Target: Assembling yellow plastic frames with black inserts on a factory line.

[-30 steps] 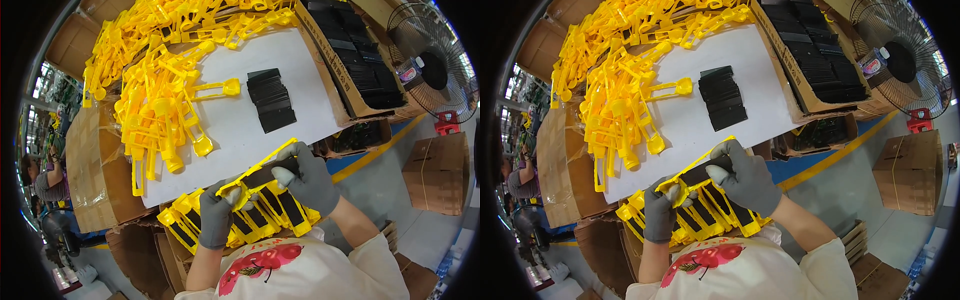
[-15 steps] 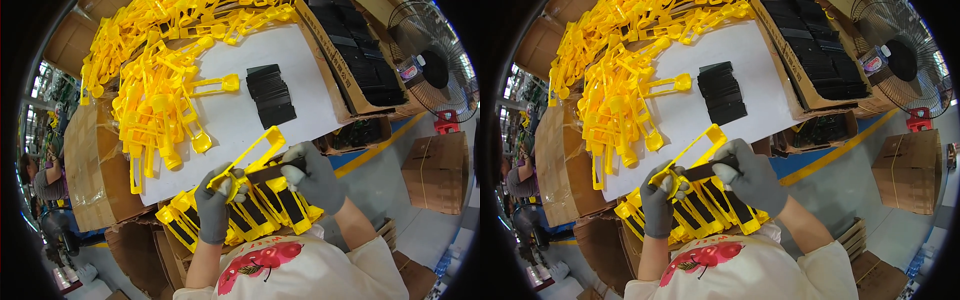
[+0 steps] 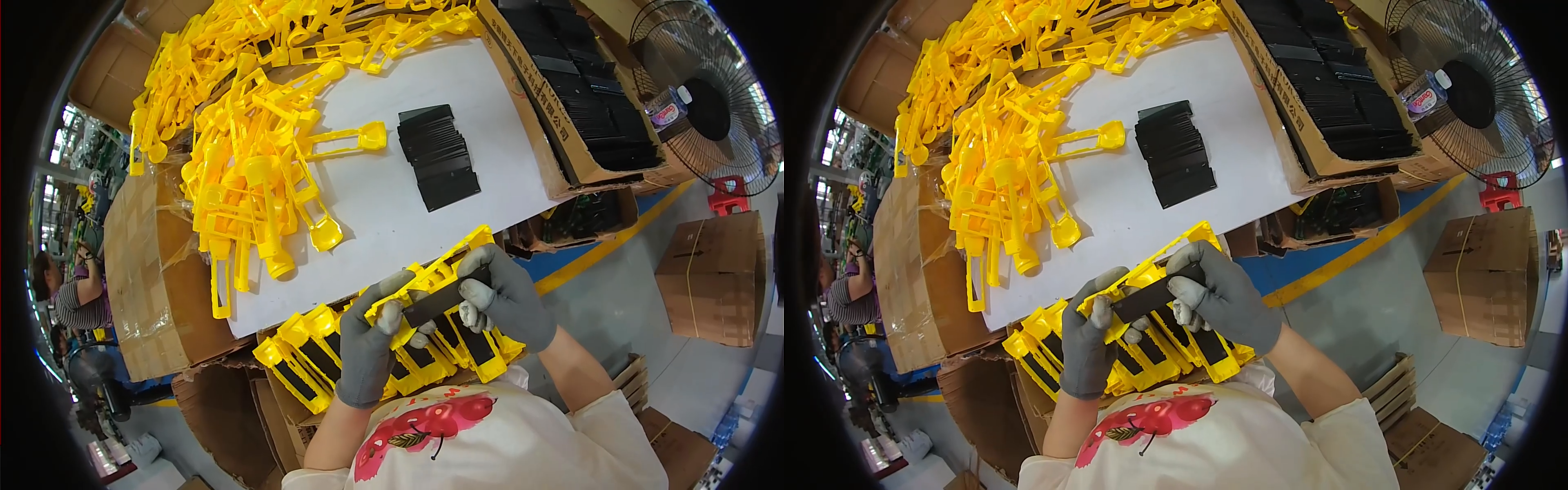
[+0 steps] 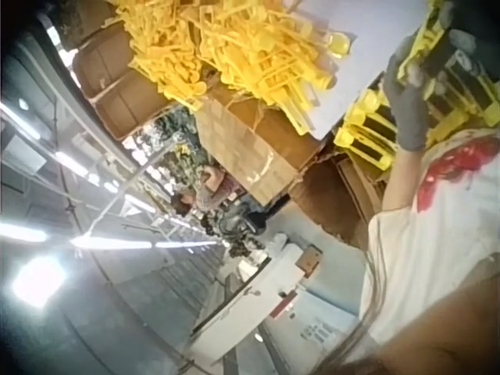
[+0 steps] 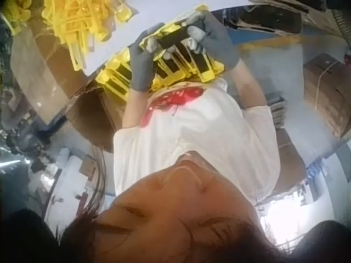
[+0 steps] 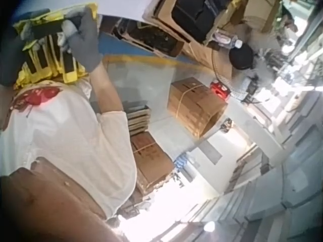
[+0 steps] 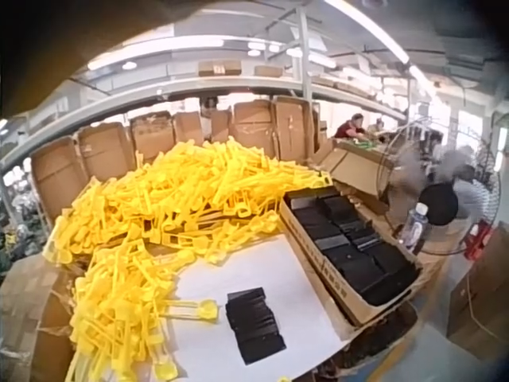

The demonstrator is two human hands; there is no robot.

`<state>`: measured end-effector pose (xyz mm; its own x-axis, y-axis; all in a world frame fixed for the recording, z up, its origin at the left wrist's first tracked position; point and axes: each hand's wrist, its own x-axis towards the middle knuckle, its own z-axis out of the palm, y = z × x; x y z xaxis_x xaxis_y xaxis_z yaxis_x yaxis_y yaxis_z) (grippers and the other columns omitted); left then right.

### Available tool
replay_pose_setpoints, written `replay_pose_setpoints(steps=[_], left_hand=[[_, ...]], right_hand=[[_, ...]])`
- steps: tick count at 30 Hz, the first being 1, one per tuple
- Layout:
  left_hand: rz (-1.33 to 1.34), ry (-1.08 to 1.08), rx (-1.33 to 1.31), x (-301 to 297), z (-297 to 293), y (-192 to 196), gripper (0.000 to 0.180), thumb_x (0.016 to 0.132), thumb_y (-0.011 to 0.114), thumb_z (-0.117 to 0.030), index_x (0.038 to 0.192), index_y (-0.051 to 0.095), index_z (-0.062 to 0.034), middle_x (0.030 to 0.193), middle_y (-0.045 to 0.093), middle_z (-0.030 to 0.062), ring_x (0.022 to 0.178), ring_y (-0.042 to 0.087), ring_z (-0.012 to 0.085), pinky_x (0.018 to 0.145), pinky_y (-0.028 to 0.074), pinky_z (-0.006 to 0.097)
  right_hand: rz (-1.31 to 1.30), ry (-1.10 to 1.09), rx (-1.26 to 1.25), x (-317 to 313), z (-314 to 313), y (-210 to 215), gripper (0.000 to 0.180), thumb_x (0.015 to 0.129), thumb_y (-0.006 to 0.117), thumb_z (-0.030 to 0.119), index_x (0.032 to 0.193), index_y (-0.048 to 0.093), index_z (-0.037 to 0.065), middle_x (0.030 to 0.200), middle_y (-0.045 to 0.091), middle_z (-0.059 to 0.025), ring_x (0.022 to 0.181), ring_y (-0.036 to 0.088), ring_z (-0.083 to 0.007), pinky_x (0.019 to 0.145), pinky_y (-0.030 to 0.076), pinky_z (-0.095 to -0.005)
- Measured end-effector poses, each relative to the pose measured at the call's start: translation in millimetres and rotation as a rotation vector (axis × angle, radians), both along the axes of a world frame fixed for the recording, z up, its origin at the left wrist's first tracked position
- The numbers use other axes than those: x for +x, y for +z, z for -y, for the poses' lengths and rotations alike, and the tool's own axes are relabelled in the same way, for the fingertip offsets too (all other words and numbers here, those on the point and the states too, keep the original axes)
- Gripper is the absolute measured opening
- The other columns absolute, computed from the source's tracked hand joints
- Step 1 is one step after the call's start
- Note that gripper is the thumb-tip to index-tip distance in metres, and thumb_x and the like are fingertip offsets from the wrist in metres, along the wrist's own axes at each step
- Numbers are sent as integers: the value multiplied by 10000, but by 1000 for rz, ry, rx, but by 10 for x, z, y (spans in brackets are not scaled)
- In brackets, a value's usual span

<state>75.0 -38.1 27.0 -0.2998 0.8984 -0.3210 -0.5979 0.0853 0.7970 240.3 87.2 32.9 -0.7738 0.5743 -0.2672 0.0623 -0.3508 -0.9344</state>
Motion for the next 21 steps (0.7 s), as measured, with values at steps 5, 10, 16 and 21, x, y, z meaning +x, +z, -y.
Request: replay_pose_setpoints(steps=[5,10,16,21], left_hand=[[-181,57,-77,84,-21,-28,413,906,624,-131,1269,529,41,1067,636,132,920,641,187,736,558,290],[-349,32,-104,102,-50,17,424,861,626,2,1273,533,41,1079,640,136,787,656,163,677,549,261],[-76,20,-48,-79,19,-58,339,928,507,-29,1253,535,63,1112,625,157,901,682,278,727,591,305],[7,27,-103,-91,11,-75,311,915,521,-5,1214,559,69,1086,632,174,879,687,286,741,600,312]], right_hand=[[64,-65,89,35,37,21,181,957,527,163,1077,447,54,739,595,-31,606,588,-54,511,455,-168],[81,-77,396,6,119,9,154,960,512,147,1062,461,43,733,584,-34,610,579,-61,514,456,-184],[94,-129,147,57,-49,243,164,974,510,165,1081,510,42,757,611,-29,648,604,-60,555,488,-201],[202,-44,240,-52,-75,230,140,956,530,144,1042,526,34,769,641,-51,647,631,-71,562,496,-218]])
